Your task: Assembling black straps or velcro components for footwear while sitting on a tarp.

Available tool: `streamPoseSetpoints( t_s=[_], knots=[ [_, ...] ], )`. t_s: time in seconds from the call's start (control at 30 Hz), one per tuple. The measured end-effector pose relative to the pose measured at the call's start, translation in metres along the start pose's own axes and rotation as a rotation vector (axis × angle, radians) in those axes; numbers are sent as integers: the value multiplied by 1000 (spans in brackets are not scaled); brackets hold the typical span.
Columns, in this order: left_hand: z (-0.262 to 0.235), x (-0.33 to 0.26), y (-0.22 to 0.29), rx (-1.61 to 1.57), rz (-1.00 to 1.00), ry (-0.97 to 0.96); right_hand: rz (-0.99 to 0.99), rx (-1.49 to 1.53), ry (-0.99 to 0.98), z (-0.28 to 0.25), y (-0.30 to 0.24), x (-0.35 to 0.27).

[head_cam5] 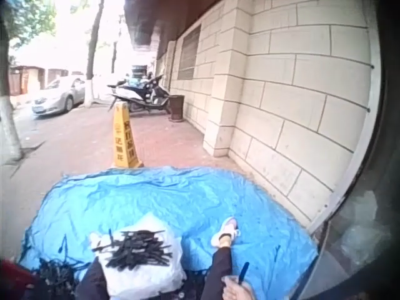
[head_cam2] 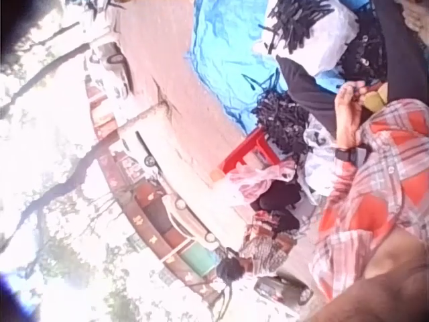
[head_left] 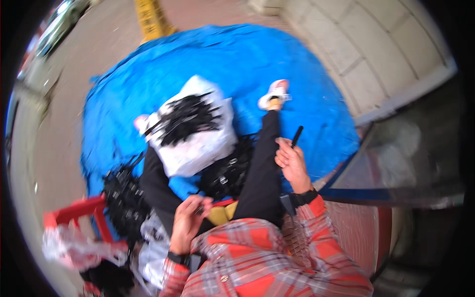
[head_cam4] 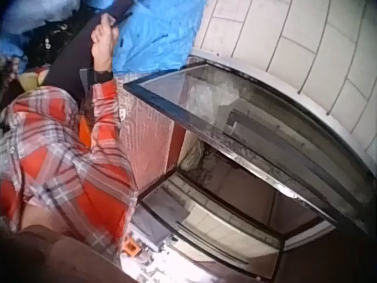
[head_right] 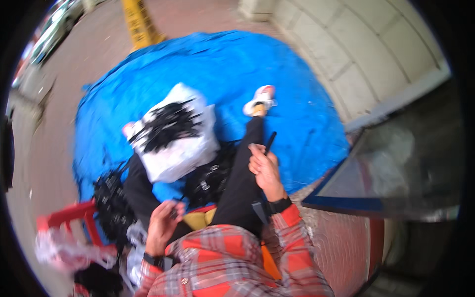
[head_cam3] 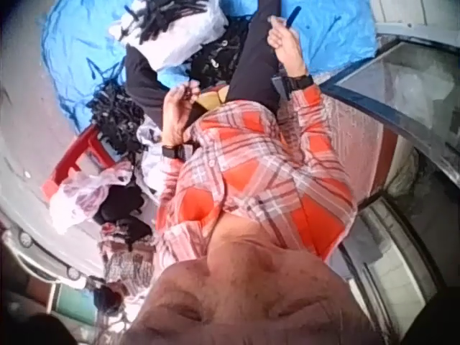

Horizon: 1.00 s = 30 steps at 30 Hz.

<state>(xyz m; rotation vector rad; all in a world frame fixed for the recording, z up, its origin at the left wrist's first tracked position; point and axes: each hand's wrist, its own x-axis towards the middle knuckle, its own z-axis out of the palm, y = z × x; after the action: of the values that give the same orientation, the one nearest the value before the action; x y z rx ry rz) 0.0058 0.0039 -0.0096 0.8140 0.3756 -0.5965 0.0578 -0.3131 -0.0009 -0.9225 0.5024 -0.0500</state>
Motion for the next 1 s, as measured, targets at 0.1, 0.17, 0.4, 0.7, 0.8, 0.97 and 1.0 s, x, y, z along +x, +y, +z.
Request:
streamPoseSetpoints(
  t_s=[0.1, 0.17, 0.4, 0.7, 0.8, 0.97, 1.0],
  knots=[
    [8, 8, 5, -62, -50, -75, 122, -168, -85, 28, 36, -31],
    [9, 4, 11, -106, -53, -93, 144, -359, -241, 56, 59, -50],
    [-8, -12, 13, -231, -33, -43, -177, -917, -644, 114, 96, -76],
    [-29, -12, 5, -393, -10, -74, -428, -1236, -715, 130, 110, -83],
    [-26, -11, 5, -394, 14, -25, -238, -1172, -648, 128, 114, -79],
    [-16, -4, 5, -216, 2, 9, -167, -1097, -560, 116, 115, -72],
    [-21, -1, 0, -86, 12, 20, -248, -1225, -606, 117, 111, -71]
  ],
)
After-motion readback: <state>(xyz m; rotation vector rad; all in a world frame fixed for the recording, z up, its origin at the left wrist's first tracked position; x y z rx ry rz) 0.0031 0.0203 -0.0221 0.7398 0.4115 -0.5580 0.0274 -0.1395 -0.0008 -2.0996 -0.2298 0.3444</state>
